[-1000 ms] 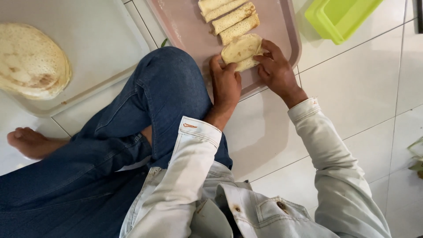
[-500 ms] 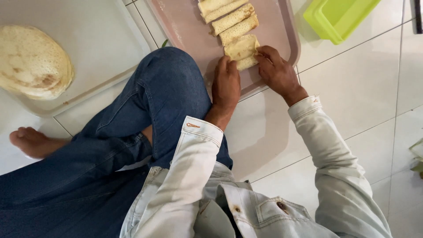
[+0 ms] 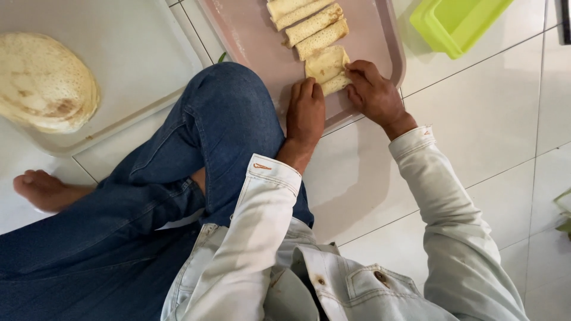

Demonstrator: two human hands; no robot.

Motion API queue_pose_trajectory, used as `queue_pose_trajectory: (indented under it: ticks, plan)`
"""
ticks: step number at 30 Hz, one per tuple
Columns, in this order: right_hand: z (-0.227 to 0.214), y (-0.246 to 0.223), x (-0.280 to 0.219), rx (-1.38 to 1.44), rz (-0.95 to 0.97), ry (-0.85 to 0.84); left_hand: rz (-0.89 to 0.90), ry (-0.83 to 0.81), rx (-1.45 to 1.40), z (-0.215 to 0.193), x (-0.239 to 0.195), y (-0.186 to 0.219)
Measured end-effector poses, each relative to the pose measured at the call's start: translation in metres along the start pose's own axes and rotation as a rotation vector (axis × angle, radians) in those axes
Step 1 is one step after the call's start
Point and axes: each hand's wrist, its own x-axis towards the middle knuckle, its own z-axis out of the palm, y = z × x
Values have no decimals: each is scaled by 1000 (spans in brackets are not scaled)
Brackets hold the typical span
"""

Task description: Rolling flat dough circles into cylindrical pastries and placing them on a tray.

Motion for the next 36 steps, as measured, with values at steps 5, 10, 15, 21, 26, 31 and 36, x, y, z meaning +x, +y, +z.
queue_pose_trajectory:
  ticks: [5, 10, 15, 21, 26, 31, 36]
  plan:
    - [-22, -4, 17, 269, -12, -86, -73, -129, -72, -26, 18, 8]
    - [-23, 5, 22, 387, 27, -153, -165, -145, -149, -26, 20, 6]
    - [-22, 15, 27, 489, 54, -191, -324, -137, -337, -22, 23, 0]
    - [-19, 25, 28, 503, 94, -235, -481, -73, -465, -19, 28, -2]
    - [-11, 20, 31, 643, 314, -122, -469, 34, -513, -28, 39, -1]
    - [-10, 8, 28, 438, 134, 11, -391, 19, -422, -28, 37, 0]
    - [-18, 2, 27, 411, 40, -42, -215, -117, -199, -39, 37, 6]
